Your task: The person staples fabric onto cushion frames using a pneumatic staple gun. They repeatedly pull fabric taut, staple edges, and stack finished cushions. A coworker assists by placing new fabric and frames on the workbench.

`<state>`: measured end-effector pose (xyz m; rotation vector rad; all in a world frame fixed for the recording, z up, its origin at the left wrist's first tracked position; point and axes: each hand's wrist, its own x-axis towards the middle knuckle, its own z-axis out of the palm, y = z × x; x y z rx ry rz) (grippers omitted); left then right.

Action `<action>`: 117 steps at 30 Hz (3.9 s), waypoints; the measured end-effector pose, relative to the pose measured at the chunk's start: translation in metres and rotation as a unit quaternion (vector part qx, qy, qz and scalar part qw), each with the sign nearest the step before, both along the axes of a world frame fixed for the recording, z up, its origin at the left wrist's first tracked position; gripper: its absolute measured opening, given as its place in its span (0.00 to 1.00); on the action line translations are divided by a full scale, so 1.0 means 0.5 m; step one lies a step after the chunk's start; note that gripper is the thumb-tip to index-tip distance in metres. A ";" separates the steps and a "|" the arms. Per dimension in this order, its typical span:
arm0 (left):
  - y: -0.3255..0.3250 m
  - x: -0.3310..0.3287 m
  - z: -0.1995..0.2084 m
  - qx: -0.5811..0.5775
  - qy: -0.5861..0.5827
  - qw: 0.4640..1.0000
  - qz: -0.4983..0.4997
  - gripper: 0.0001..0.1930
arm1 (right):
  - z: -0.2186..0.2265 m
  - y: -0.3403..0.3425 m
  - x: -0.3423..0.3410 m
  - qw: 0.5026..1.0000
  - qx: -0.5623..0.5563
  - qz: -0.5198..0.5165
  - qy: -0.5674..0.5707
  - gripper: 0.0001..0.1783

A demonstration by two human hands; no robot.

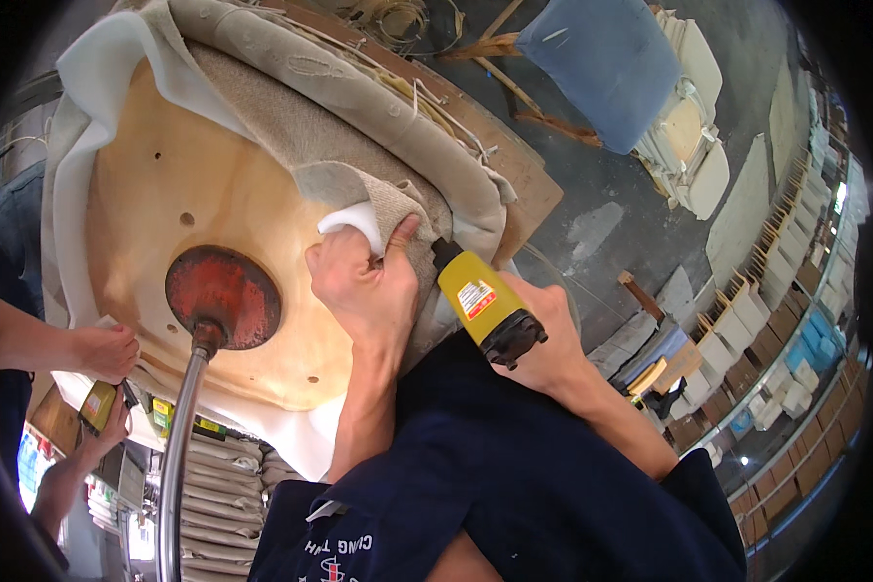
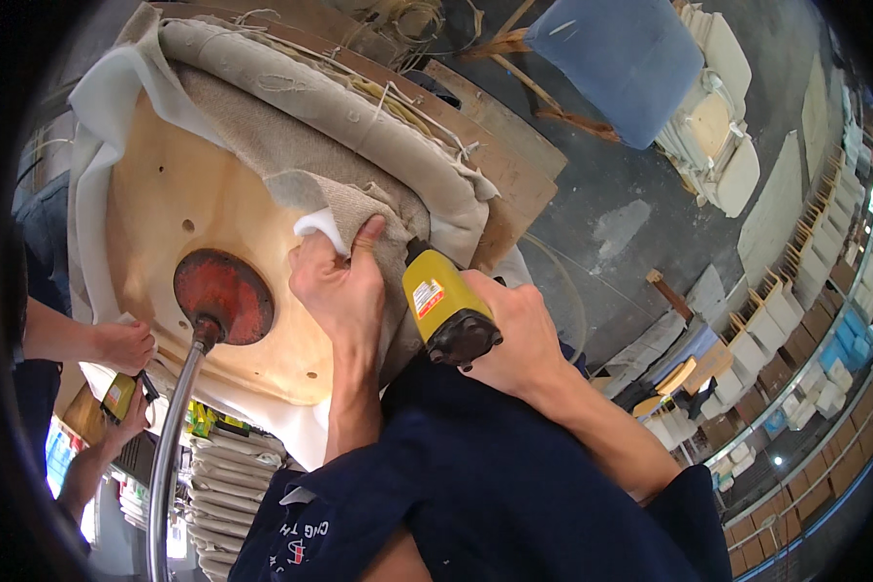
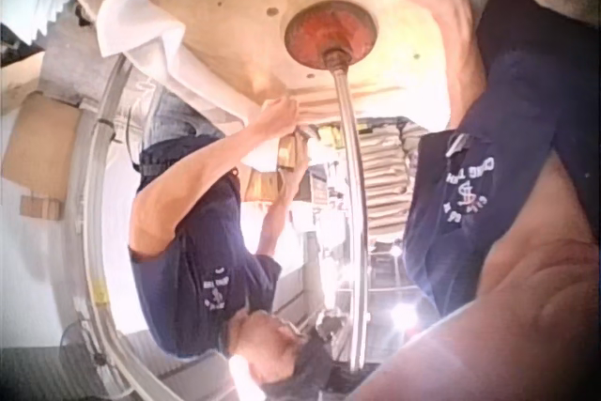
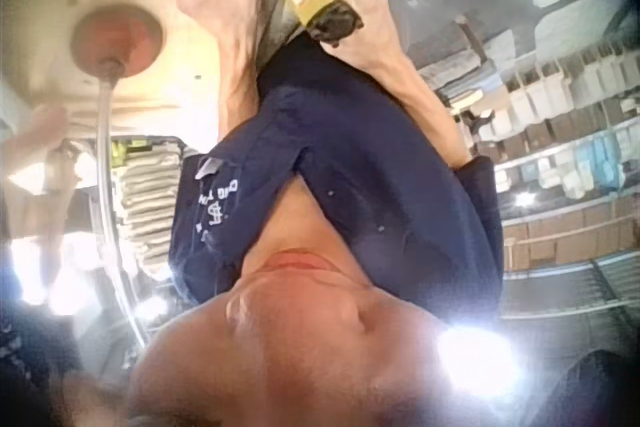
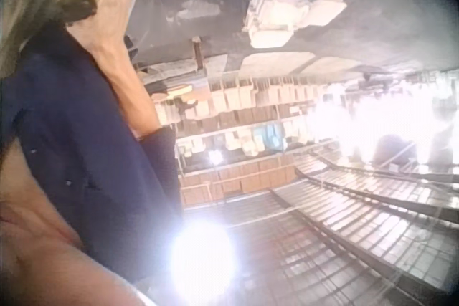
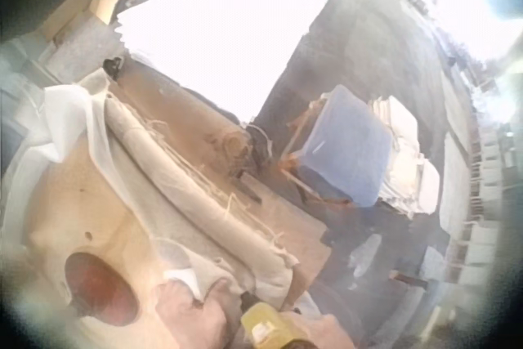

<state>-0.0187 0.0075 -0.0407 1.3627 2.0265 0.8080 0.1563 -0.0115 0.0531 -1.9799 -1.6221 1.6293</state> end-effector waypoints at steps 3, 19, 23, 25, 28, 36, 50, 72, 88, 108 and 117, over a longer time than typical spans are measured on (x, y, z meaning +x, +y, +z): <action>0.015 0.005 0.001 0.002 -0.011 0.999 -0.031 0.20 | -0.005 0.006 -0.031 0.999 0.027 0.005 -0.035 0.18; -0.049 -0.004 0.085 -0.068 0.028 0.991 -0.108 0.12 | -0.031 -0.093 0.042 0.997 0.077 -0.024 -0.005 0.17; -0.006 -0.039 0.051 0.072 0.093 0.982 -0.148 0.06 | -0.008 -0.067 0.013 0.997 0.042 -0.067 0.027 0.15; 0.020 -0.050 0.041 0.076 0.101 0.979 -0.157 0.07 | 0.004 -0.050 0.002 0.995 0.026 -0.087 0.045 0.14; 0.034 -0.059 0.017 0.043 0.044 0.985 -0.163 0.08 | 0.033 -0.014 -0.010 0.997 -0.006 -0.073 0.024 0.13; 0.070 -0.065 -0.012 0.024 -0.025 0.985 -0.168 0.07 | 0.024 0.025 -0.059 0.998 -0.040 -0.049 -0.010 0.13; 0.105 -0.092 0.001 -0.001 0.041 0.954 -0.296 0.04 | -0.006 -0.015 -0.099 0.996 0.013 -0.076 0.041 0.12; -0.661 -0.425 0.098 -0.096 0.054 0.971 0.211 0.41 | -0.039 -0.209 0.009 0.975 0.212 0.059 -0.039 0.16; -0.842 -0.280 0.168 0.058 -0.070 0.991 0.095 0.09 | -0.098 -0.262 -0.026 0.931 0.342 0.086 -0.093 0.22; -0.784 -0.341 -0.038 0.155 0.318 0.887 -0.299 0.41 | -0.135 -0.260 -0.001 0.931 0.344 0.034 -0.116 0.18; -0.589 -0.383 0.107 0.096 0.320 0.912 -0.238 0.67 | -0.157 -0.281 -0.002 0.921 0.373 0.033 -0.110 0.18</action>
